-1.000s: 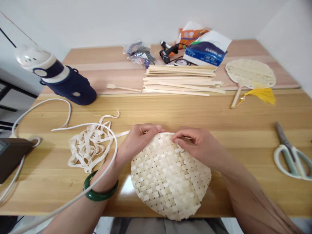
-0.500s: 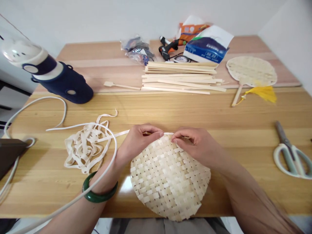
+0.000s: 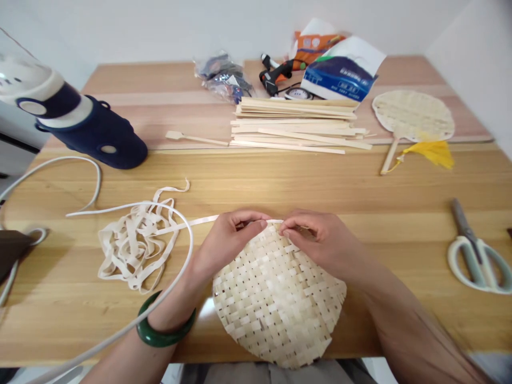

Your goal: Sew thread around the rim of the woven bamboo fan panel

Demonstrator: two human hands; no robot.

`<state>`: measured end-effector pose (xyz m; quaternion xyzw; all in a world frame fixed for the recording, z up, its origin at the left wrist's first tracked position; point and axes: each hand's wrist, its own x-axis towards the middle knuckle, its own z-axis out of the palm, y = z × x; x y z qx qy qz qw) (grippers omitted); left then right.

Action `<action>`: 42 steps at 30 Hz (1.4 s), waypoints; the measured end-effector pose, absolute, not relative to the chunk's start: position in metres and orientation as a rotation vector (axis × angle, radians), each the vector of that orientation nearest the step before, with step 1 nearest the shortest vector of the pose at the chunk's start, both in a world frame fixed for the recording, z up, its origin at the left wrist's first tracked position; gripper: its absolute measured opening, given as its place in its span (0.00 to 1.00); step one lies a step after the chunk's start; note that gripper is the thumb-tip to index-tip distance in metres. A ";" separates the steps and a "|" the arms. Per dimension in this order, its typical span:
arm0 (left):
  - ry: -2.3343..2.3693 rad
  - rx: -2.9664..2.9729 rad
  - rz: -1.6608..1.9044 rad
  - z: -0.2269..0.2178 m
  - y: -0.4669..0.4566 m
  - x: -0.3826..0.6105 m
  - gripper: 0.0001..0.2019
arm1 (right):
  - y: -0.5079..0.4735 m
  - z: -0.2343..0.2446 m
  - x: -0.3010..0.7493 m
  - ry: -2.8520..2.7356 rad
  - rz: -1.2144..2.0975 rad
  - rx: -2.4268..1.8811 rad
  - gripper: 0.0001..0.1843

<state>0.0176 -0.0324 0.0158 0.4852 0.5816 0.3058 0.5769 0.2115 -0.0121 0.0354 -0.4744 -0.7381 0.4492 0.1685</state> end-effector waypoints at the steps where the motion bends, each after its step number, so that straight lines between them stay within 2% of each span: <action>1: 1.362 1.127 0.713 0.016 -0.033 0.018 0.10 | -0.012 0.035 0.211 -2.096 1.282 -1.347 0.08; 18: 1.385 1.134 0.682 0.006 -0.032 0.015 0.12 | -0.011 0.033 0.212 -2.056 1.313 -1.322 0.07; 20: 1.396 1.132 0.674 0.007 -0.032 0.015 0.12 | -0.011 0.035 0.213 -2.023 1.211 -1.262 0.07; 27: 1.387 1.083 0.716 0.006 -0.031 0.014 0.10 | -0.015 0.035 0.208 -2.201 0.446 -1.224 0.05; 34: 1.363 1.070 0.734 0.004 -0.030 0.012 0.09 | -0.021 0.029 0.200 -2.319 0.283 -1.152 0.04; 42: 1.373 1.066 0.713 0.006 -0.031 0.013 0.10 | -0.022 0.028 0.198 -2.332 0.282 -1.141 0.05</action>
